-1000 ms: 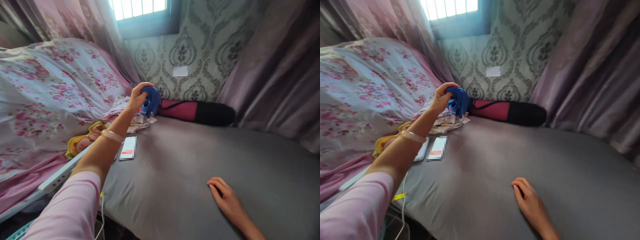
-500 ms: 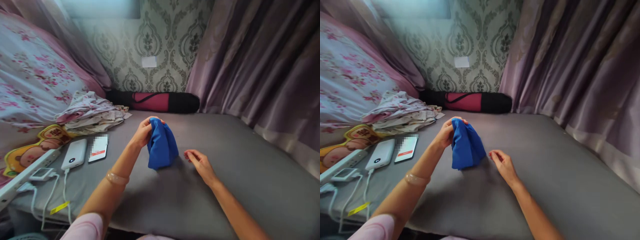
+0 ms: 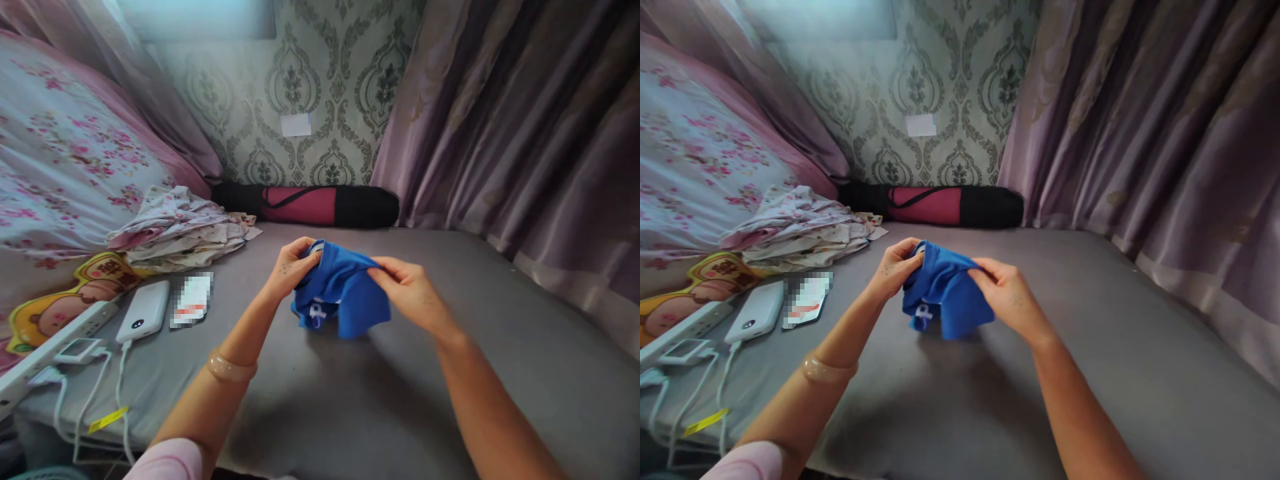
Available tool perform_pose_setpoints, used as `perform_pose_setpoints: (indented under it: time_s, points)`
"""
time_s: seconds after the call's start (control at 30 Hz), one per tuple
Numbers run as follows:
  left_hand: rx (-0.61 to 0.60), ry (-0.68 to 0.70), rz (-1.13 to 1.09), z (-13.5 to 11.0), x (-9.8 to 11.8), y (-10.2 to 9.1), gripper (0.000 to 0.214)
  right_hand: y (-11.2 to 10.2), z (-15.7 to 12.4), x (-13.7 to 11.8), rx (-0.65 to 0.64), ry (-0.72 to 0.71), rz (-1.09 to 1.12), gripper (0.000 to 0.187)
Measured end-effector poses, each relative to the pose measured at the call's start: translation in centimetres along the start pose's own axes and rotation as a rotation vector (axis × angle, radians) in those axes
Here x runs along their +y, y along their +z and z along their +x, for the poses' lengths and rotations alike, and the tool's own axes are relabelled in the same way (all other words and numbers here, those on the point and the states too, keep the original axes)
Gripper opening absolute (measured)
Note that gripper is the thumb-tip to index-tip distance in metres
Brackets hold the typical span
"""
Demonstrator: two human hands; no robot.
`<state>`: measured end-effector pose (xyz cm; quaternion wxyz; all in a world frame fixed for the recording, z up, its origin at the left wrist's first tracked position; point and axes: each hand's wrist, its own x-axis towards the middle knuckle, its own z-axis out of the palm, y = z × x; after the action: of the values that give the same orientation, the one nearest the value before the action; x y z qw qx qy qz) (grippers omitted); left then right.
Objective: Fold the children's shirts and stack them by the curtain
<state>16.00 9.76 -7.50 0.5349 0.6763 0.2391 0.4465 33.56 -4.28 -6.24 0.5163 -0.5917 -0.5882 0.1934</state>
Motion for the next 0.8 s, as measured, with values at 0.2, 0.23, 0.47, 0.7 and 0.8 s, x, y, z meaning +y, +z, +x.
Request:
perform_pose_setpoints:
  time_s: [0.2, 0.23, 0.47, 0.7, 0.8]
  points:
    - [-0.281, 0.087, 0.105, 1.1, -0.7, 2.1, 0.032, -7.4, 0.1, -0.8, 0.034, -0.033, -0.434, 0.027]
    - [-0.317, 0.074, 0.109, 1.2, -1.1, 2.6, 0.032, -7.8, 0.1, -0.2, -0.028, -0.002, -0.456, 0.027]
    - [-0.373, 0.007, 0.113, 1.6, -3.5, 4.8, 0.033, -7.7, 1.4, 3.8, -0.441, 0.172, -0.342, 0.03]
    - [-0.447, -0.087, 0.081, 1.6, -3.9, 5.1, 0.036, -4.1, 3.2, 5.0, -0.453, 0.179, -0.003, 0.034]
    - [-0.473, -0.166, 0.078, 1.8, -4.1, 4.5, 0.043, -3.7, 3.3, 5.2, -0.39, 0.146, -0.013, 0.029]
